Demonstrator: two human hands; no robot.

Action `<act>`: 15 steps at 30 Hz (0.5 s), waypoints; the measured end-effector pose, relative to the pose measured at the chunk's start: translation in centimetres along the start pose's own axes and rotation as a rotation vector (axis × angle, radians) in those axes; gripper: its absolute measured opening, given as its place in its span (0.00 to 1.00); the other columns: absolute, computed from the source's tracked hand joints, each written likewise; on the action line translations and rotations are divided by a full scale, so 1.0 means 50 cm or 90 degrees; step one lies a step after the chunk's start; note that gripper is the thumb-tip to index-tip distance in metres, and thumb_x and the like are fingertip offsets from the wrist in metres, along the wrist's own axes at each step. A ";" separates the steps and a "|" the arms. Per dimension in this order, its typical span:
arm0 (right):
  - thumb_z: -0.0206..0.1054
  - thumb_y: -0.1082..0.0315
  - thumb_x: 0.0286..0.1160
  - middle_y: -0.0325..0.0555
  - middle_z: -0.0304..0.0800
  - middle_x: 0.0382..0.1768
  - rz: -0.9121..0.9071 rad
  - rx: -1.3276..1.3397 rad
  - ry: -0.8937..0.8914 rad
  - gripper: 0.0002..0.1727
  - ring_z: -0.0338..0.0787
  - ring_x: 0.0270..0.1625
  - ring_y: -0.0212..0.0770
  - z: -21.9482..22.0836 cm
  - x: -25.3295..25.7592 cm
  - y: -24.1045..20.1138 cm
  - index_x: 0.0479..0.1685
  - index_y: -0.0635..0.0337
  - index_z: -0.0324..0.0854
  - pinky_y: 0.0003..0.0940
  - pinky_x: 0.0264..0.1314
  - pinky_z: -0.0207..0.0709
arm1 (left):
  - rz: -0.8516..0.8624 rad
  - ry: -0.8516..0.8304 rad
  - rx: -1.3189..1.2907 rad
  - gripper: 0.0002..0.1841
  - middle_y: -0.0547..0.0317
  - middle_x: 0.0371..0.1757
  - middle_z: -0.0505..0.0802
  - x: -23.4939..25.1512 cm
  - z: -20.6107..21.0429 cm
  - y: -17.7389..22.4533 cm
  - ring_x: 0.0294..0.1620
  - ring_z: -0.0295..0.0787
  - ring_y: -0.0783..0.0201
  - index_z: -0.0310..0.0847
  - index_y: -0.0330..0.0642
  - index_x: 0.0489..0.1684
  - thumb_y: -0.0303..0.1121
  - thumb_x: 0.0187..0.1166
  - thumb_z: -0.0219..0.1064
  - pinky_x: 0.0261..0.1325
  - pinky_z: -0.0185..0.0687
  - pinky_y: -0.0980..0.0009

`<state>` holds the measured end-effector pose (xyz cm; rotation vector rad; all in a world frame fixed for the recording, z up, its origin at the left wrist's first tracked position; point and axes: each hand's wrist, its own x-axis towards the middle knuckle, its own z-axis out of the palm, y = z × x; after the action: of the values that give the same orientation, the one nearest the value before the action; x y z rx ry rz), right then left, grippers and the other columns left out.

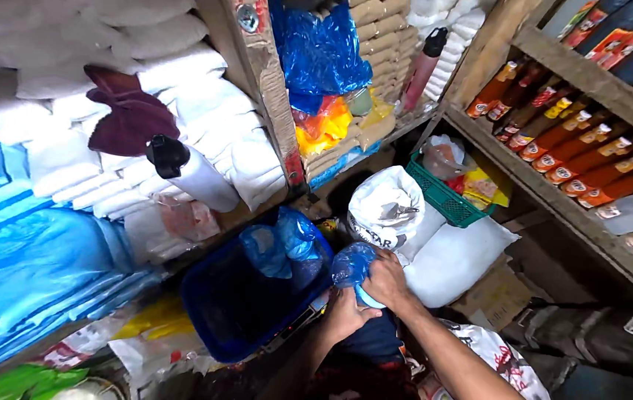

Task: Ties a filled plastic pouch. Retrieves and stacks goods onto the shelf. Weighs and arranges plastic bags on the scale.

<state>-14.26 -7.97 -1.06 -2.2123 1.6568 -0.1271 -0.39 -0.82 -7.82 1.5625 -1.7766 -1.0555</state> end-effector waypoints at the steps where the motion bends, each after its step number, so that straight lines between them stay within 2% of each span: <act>1: 0.57 0.46 0.73 0.39 0.90 0.69 0.003 -0.025 0.001 0.25 0.77 0.83 0.45 0.012 0.008 -0.002 0.55 0.49 0.91 0.60 0.86 0.61 | 0.004 0.009 -0.004 0.62 0.43 0.78 0.80 -0.002 0.002 -0.001 0.83 0.72 0.55 0.62 0.30 0.83 0.67 0.50 0.84 0.88 0.65 0.57; 3: 0.53 0.43 0.75 0.36 0.91 0.68 0.010 -0.064 0.013 0.26 0.79 0.81 0.43 0.040 0.012 -0.003 0.55 0.47 0.91 0.61 0.85 0.61 | 0.010 0.024 -0.019 0.65 0.42 0.78 0.80 -0.009 0.007 -0.007 0.83 0.72 0.55 0.61 0.30 0.83 0.68 0.47 0.84 0.88 0.65 0.58; 6: 0.54 0.44 0.74 0.38 0.91 0.67 -0.001 -0.054 -0.003 0.25 0.78 0.81 0.46 0.028 0.011 -0.005 0.52 0.49 0.91 0.61 0.81 0.63 | 0.007 0.002 -0.036 0.67 0.44 0.79 0.79 -0.010 -0.006 0.008 0.83 0.71 0.57 0.59 0.30 0.84 0.71 0.46 0.83 0.88 0.64 0.59; 8: 0.58 0.45 0.73 0.37 0.88 0.71 0.004 -0.021 0.019 0.24 0.74 0.84 0.48 0.009 -0.004 -0.006 0.54 0.48 0.90 0.64 0.80 0.63 | 0.014 -0.009 -0.011 0.61 0.48 0.74 0.84 -0.006 -0.019 0.033 0.79 0.76 0.61 0.66 0.33 0.80 0.71 0.49 0.82 0.86 0.68 0.59; 9: 0.59 0.45 0.72 0.37 0.88 0.71 0.009 -0.024 0.062 0.24 0.76 0.82 0.50 0.001 -0.016 -0.010 0.55 0.47 0.90 0.63 0.77 0.66 | 0.018 -0.001 0.007 0.55 0.51 0.69 0.88 0.000 -0.020 0.044 0.75 0.80 0.63 0.73 0.35 0.75 0.70 0.52 0.81 0.83 0.73 0.59; 10: 0.61 0.45 0.70 0.38 0.91 0.66 0.012 -0.036 0.126 0.22 0.81 0.74 0.51 -0.006 -0.030 -0.017 0.52 0.46 0.91 0.60 0.68 0.71 | 0.015 0.018 0.029 0.47 0.53 0.64 0.91 0.006 -0.017 0.055 0.71 0.84 0.63 0.80 0.37 0.69 0.66 0.56 0.80 0.79 0.76 0.58; 11: 0.63 0.46 0.70 0.40 0.93 0.58 0.015 -0.045 0.190 0.20 0.86 0.65 0.51 -0.016 -0.044 -0.029 0.50 0.45 0.91 0.56 0.59 0.75 | 0.013 0.044 0.047 0.40 0.51 0.63 0.91 0.011 -0.013 0.064 0.71 0.84 0.60 0.84 0.38 0.65 0.62 0.60 0.78 0.78 0.77 0.56; 13: 0.65 0.52 0.71 0.41 0.94 0.48 0.024 -0.019 0.255 0.15 0.92 0.53 0.47 -0.038 -0.062 -0.051 0.48 0.46 0.91 0.50 0.50 0.84 | 0.026 0.092 0.048 0.39 0.42 0.74 0.84 0.022 -0.005 0.077 0.81 0.75 0.52 0.78 0.34 0.73 0.56 0.67 0.74 0.85 0.68 0.53; 15: 0.65 0.55 0.74 0.40 0.95 0.45 0.021 0.046 0.276 0.13 0.95 0.48 0.44 -0.052 -0.076 -0.068 0.49 0.47 0.90 0.48 0.45 0.89 | 0.094 0.195 0.030 0.33 0.36 0.69 0.86 0.026 0.008 0.095 0.77 0.79 0.51 0.78 0.27 0.70 0.48 0.73 0.70 0.84 0.69 0.59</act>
<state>-13.10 -4.22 3.10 -2.2095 1.8661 -0.6891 -3.56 -1.94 -4.21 1.5026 -1.6835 -0.6680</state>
